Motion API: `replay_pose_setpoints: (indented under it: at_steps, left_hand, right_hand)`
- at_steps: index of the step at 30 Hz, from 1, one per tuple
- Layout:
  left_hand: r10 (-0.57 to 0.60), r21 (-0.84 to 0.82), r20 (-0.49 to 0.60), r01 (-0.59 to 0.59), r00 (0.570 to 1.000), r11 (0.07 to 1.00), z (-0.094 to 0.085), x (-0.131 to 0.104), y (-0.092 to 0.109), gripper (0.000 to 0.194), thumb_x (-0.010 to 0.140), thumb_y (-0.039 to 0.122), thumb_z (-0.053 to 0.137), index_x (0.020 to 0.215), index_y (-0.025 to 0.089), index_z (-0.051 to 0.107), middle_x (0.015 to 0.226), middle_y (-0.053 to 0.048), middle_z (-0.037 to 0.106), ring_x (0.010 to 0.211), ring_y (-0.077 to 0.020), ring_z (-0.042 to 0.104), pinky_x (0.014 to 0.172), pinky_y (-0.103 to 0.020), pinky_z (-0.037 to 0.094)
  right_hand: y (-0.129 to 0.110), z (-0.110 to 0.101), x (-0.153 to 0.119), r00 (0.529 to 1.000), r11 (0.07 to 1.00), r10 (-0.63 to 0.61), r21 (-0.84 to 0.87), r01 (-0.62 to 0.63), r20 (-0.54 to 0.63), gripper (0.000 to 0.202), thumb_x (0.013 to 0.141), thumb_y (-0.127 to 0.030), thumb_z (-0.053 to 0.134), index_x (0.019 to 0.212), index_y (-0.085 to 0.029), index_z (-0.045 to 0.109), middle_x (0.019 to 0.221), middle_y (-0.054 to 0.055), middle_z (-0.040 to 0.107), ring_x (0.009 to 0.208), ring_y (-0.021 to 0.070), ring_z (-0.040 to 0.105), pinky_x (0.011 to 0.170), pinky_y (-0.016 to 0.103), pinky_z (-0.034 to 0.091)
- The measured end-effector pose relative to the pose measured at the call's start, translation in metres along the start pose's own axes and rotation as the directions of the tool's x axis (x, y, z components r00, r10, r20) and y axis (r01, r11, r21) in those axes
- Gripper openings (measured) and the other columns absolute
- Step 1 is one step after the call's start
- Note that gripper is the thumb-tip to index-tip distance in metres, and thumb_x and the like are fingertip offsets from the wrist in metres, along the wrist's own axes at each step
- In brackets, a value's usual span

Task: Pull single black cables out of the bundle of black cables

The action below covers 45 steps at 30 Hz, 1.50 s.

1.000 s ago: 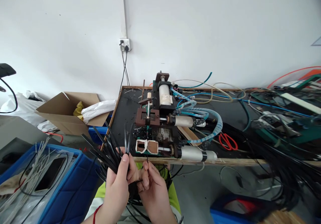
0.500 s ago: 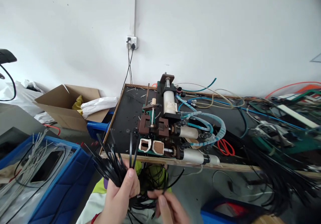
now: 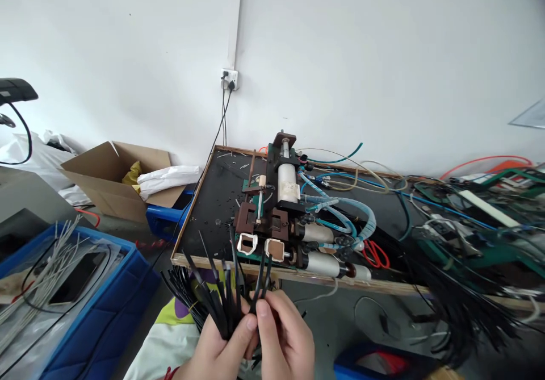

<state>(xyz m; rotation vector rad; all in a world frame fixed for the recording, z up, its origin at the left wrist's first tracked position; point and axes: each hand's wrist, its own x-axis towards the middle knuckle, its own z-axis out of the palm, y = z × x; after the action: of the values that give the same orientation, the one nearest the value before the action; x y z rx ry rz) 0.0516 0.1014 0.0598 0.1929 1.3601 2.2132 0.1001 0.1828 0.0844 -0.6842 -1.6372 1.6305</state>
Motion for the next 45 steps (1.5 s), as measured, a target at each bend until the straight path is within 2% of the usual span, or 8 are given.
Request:
replay_pose_setpoints:
  at_steps: [5,11,21,27,33,38,41,45]
  left_hand:
    - [0.326,0.197,-0.11,-0.301,0.939,0.933,-0.002,0.012,0.011,0.034,0.096,0.055,0.069,0.08,0.024,0.074,0.08,-0.007,0.074,0.079,-0.0252,0.065,0.082,-0.039,0.053]
    - [0.201,0.092,-0.055,-0.196,0.978,0.976,-0.012,0.022,0.002,0.035,0.099,0.057,0.065,0.099,0.022,0.069,0.054,0.006,0.046,0.047,-0.0131,0.04,0.05,-0.026,0.038]
    - [0.157,0.25,-0.016,-0.148,0.987,0.957,-0.01,0.027,0.013,0.026,0.084,0.042,0.085,0.096,0.022,0.075,0.057,0.007,0.047,0.054,-0.0136,0.047,0.057,-0.026,0.046]
    - [0.257,0.271,-0.098,-0.223,0.961,0.937,-0.013,0.033,0.017,0.025,0.086,0.04,0.085,0.086,0.022,0.067,0.057,0.007,0.047,0.053,-0.0123,0.045,0.055,-0.024,0.042]
    - [0.178,0.142,-0.192,-0.152,0.965,0.978,-0.012,0.038,0.023,0.026,0.086,0.039,0.085,0.095,0.021,0.068,0.058,0.009,0.041,0.049,-0.0096,0.036,0.047,-0.022,0.033]
    - [0.21,-0.017,-0.141,-0.215,0.967,0.976,-0.005,0.042,0.027,0.029,0.093,0.044,0.078,0.109,0.023,0.066,0.055,0.011,0.036,0.047,-0.0081,0.031,0.048,-0.021,0.029]
    - [0.268,-0.036,-0.11,-0.273,0.957,0.961,-0.005,0.044,0.028,0.022,0.097,0.042,0.074,0.103,0.022,0.067,0.055,0.011,0.036,0.046,-0.0068,0.03,0.048,-0.021,0.027]
    - [0.259,-0.041,-0.064,-0.262,0.964,0.964,-0.008,0.044,0.025,0.018,0.099,0.04,0.072,0.102,0.022,0.068,0.057,0.01,0.034,0.048,-0.0073,0.031,0.051,-0.021,0.029]
  right_hand:
    - [-0.005,0.015,0.0,0.975,0.987,-0.127,0.074,0.142,-0.181,0.02,0.096,-0.04,0.074,0.086,-0.024,0.08,0.086,0.01,0.076,0.081,0.0258,0.07,0.073,0.033,0.056]
    - [0.018,0.007,-0.018,0.985,0.977,-0.152,-0.162,0.138,-0.076,0.018,0.1,-0.033,0.067,0.099,-0.026,0.083,0.065,0.005,0.073,0.053,0.0202,0.064,0.06,0.03,0.052]
    - [0.025,0.0,-0.002,0.975,0.968,-0.173,-0.158,0.195,0.142,0.025,0.1,-0.037,0.064,0.096,-0.031,0.087,0.075,0.008,0.075,0.063,0.0226,0.065,0.064,0.03,0.051]
    - [0.037,-0.002,0.004,0.972,0.999,0.035,-0.037,-0.027,0.233,0.034,0.097,-0.051,0.067,0.086,-0.024,0.084,0.059,0.003,0.06,0.058,0.02,0.054,0.061,0.03,0.044]
    - [0.053,-0.002,0.011,0.884,0.964,-0.024,0.245,-0.104,0.468,0.05,0.097,-0.06,0.065,0.07,-0.02,0.076,0.069,0.005,0.061,0.063,0.0179,0.053,0.061,0.03,0.033]
    - [0.062,0.011,0.015,0.865,0.598,0.202,0.642,-0.481,0.46,0.039,0.094,-0.054,0.076,0.074,-0.02,0.07,0.054,-0.005,0.049,0.047,0.0097,0.026,0.05,0.024,0.023]
    - [0.061,0.018,0.023,0.847,0.349,0.225,0.772,-0.531,0.481,0.033,0.089,-0.044,0.084,0.073,-0.021,0.068,0.054,-0.008,0.045,0.045,0.0075,0.017,0.049,0.021,0.026]
    - [0.061,0.02,0.029,0.807,0.208,0.239,0.783,-0.586,0.54,0.027,0.091,-0.035,0.084,0.076,-0.019,0.068,0.054,-0.01,0.043,0.045,0.0071,0.012,0.048,0.02,0.026]
